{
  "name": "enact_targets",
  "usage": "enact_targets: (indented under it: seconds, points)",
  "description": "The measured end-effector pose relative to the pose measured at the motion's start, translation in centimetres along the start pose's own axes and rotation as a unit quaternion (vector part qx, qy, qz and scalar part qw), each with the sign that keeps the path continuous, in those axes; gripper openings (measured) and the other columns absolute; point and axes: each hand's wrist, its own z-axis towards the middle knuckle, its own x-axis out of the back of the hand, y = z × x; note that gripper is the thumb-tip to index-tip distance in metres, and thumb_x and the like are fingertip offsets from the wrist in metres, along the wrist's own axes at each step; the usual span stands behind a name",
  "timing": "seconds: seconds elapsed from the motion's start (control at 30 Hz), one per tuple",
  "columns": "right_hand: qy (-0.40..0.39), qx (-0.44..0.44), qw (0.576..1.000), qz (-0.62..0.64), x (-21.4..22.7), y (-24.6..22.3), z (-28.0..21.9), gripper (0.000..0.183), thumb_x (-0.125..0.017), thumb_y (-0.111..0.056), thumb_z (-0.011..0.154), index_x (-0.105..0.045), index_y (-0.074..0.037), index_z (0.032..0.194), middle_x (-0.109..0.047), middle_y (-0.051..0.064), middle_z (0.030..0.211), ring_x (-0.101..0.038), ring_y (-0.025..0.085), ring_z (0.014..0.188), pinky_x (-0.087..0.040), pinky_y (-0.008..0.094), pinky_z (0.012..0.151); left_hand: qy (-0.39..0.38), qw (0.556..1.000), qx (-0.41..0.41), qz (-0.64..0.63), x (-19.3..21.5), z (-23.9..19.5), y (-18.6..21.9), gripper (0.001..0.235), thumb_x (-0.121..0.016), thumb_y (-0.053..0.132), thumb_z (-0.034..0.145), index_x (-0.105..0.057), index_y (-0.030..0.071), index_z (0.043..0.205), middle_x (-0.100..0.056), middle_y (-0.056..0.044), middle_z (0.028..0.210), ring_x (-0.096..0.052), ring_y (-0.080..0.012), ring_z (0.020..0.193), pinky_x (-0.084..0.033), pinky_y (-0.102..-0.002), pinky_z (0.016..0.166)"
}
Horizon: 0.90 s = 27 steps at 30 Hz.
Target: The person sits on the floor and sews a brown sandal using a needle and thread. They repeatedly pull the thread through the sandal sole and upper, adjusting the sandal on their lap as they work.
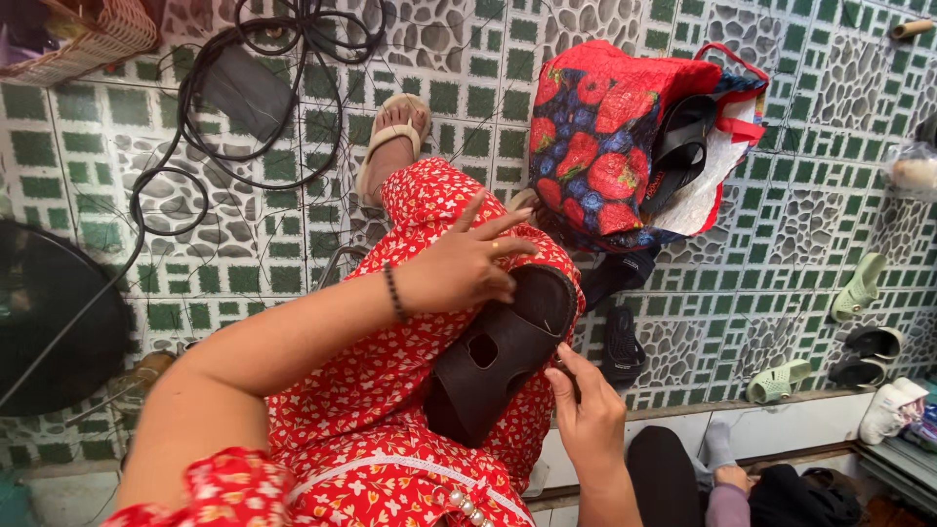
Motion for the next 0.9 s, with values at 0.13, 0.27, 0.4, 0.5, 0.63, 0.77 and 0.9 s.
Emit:
enact_targets:
  seconds: [0.13, 0.27, 0.4, 0.5, 0.63, 0.77, 0.9]
  points:
    - [0.019, 0.006, 0.998, -0.059, 0.6, -2.1, 0.4, 0.025, -0.064, -0.015, 0.098, -0.066, -0.005, 0.120, -0.072, 0.009, 0.118, -0.071, 0.023, 0.105, -0.057, 0.037, 0.091, -0.133, 0.965, 0.011, -0.225, 3.7, -0.5, 2.9, 0.014, -0.071, 0.032, 0.089, -0.077, 0.019, 0.086, -0.063, -0.005, 0.134, -0.036, -0.0350, 0.146, -0.011, -0.064, 0.121]
    - [-0.013, -0.047, 0.999, 0.007, 0.2, -1.6, 0.7, 0.026, -0.060, -0.016, 0.099, -0.060, -0.004, 0.122, -0.069, 0.014, 0.119, -0.069, 0.027, 0.110, -0.054, 0.039, 0.094, -0.175, 0.854, 0.001, -0.490, 3.9, 0.6, 5.2, 0.022, -0.059, 0.040, 0.098, -0.071, 0.021, 0.099, -0.073, 0.008, 0.106, -0.072, -0.0116, 0.105, -0.029, -0.053, 0.127]
    - [0.031, -0.047, 0.998, 0.037, -1.3, -1.0, -0.3, 0.027, -0.060, -0.014, 0.099, -0.060, -0.002, 0.124, -0.067, 0.016, 0.119, -0.068, 0.030, 0.110, -0.055, 0.039, 0.097, -0.106, 0.978, -0.026, -0.177, -0.1, 2.2, 2.7, 0.031, -0.065, -0.003, 0.091, -0.069, 0.011, 0.118, -0.070, -0.010, 0.110, -0.068, -0.0307, 0.087, -0.052, -0.043, 0.061]
    - [0.061, -0.012, 0.998, 0.010, -1.3, -1.1, 0.0, 0.027, -0.063, -0.012, 0.098, -0.062, 0.000, 0.122, -0.069, 0.018, 0.119, -0.069, 0.031, 0.109, -0.056, 0.040, 0.095, -0.305, 0.947, -0.043, -0.091, -0.9, 3.7, 2.6, 0.033, -0.051, 0.013, 0.097, -0.050, 0.016, 0.130, -0.068, -0.011, 0.096, -0.067, -0.0346, 0.078, -0.050, -0.051, 0.057]
    - [0.050, 0.024, 0.998, 0.022, 0.3, -0.4, 0.7, 0.024, -0.071, -0.015, 0.093, -0.066, -0.002, 0.112, -0.073, 0.012, 0.110, -0.072, 0.025, 0.102, -0.058, 0.036, 0.092, -0.332, 0.929, -0.145, 0.078, -2.2, 3.9, 2.5, 0.068, -0.050, 0.005, 0.096, -0.030, 0.028, 0.158, -0.063, -0.003, 0.077, -0.063, -0.0259, 0.061, -0.043, -0.043, 0.037]
    - [0.004, -0.259, 0.961, -0.097, 5.2, 3.8, -3.5, 0.020, -0.075, -0.034, 0.089, -0.077, -0.025, 0.107, -0.075, -0.011, 0.108, -0.070, 0.008, 0.092, -0.051, 0.025, 0.088, -0.317, 0.941, -0.100, 0.057, -2.2, 4.1, 3.5, 0.058, -0.050, 0.002, 0.093, -0.051, 0.022, 0.147, -0.061, -0.002, 0.080, -0.062, -0.0245, 0.060, -0.042, -0.042, 0.038]
    - [0.053, -0.245, 0.962, -0.111, 4.6, 9.5, -8.1, 0.018, -0.080, -0.024, 0.090, -0.075, -0.018, 0.106, -0.076, -0.001, 0.097, -0.070, 0.014, 0.083, -0.052, 0.030, 0.084, -0.292, 0.954, -0.066, 0.010, -2.6, 3.8, 4.1, 0.055, -0.052, 0.004, 0.088, -0.055, 0.018, 0.141, -0.063, -0.006, 0.092, -0.064, -0.0322, 0.069, -0.044, -0.049, 0.048]
